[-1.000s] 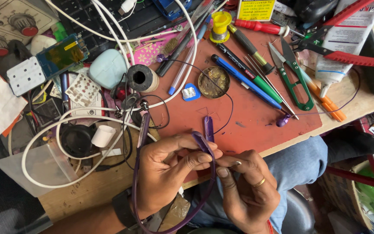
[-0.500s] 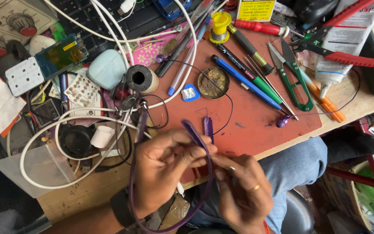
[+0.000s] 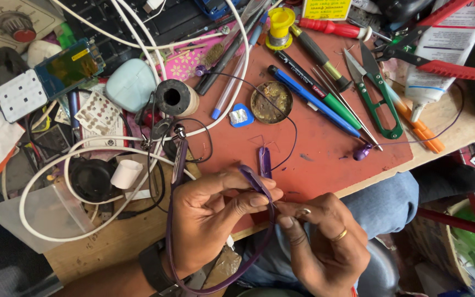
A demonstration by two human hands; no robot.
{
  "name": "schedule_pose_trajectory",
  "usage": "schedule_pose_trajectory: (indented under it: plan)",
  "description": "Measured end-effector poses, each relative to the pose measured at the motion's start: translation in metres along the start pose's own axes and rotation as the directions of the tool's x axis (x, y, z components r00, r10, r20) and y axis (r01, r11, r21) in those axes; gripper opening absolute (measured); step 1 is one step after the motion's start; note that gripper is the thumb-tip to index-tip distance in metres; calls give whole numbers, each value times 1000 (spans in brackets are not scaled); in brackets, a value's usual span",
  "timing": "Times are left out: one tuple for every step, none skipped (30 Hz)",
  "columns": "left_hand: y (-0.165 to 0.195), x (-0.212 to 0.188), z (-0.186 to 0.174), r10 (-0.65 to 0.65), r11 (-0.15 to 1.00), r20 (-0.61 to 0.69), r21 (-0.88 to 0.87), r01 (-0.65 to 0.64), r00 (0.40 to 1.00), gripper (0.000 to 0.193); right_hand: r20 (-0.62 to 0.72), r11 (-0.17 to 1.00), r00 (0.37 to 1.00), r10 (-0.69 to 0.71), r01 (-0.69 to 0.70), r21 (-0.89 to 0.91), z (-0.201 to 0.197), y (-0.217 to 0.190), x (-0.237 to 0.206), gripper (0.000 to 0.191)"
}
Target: The person repairs a purple headphone headband at a cluttered workbench. They thread a wire through the band, pull it taut, cut the wire with scissors, crimp and bend the ends with pliers, and use tweezers to position a small component on the band.
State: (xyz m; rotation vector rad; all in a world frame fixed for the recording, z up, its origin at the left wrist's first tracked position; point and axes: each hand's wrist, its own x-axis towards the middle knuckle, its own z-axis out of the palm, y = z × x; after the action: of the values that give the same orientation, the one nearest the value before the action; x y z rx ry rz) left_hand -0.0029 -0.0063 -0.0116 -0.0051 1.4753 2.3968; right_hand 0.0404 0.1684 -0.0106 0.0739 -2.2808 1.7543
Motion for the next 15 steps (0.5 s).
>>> schedule_pose_trajectory:
  plan:
    - [0, 0, 0, -23, 1000, -14, -2, 23, 1000, 11, 4, 1000, 1000, -7, 7, -28, 0, -2, 1, 22]
    - [0, -1, 0, -47, 999, -26, -4, 47, 999, 12, 7, 998, 1000, -14, 14, -56, 0, -4, 2, 22]
    - [0, -1, 0, -71, 997, -38, -6, 70, 997, 13, 10, 996, 1000, -20, 21, -84, 0, -5, 3, 23]
    - [0, 0, 0, -47, 999, -26, 7, 47, 999, 13, 8, 995, 1000, -24, 25, -93, 0, -6, 5, 23]
    - [0, 0, -1, -23, 1000, -15, 19, 23, 1000, 13, 8, 994, 1000, -28, 29, -102, 0, -7, 7, 24]
    - [-1, 0, -1, 1, 1000, -5, 30, -1, 1000, 12, 9, 993, 999, -32, 32, -111, 1, -7, 8, 25]
    - [-2, 0, -2, 14, 999, 0, 44, -14, 1000, 13, 6, 987, 999, -35, 35, -156, 2, -8, 9, 24]
    - [-3, 1, -3, 26, 998, 5, 58, -26, 1000, 13, 4, 979, 999, -37, 37, -201, 3, -8, 9, 24]
    - [-3, 0, -4, 35, 997, 11, 74, -35, 999, 13, 0, 969, 999, -37, 35, -245, 6, -8, 8, 23]
    - [-4, -1, -3, 8, 998, -1, 64, -8, 1000, 13, -16, 972, 1000, -26, 21, -233, 7, -9, 8, 23]
    - [-4, -2, -4, -14, 998, -13, 56, 15, 1000, 14, -32, 976, 999, -19, 12, -218, 10, -7, 8, 22]
    - [-4, -2, -5, -36, 998, -25, 49, 37, 999, 14, -47, 979, 999, -13, 3, -203, 12, -5, 7, 22]
    - [-4, -2, -5, -61, 998, -23, 16, 62, 998, 13, -60, 985, 998, -30, 19, -173, 14, -4, 7, 22]
    - [-4, -3, -6, -87, 996, -23, -16, 86, 996, 13, -71, 990, 996, -45, 35, -140, 17, -2, 6, 21]
    - [-4, -4, -5, -113, 992, -23, -52, 112, 993, 13, -81, 993, 995, -59, 50, -110, 17, -1, 5, 21]
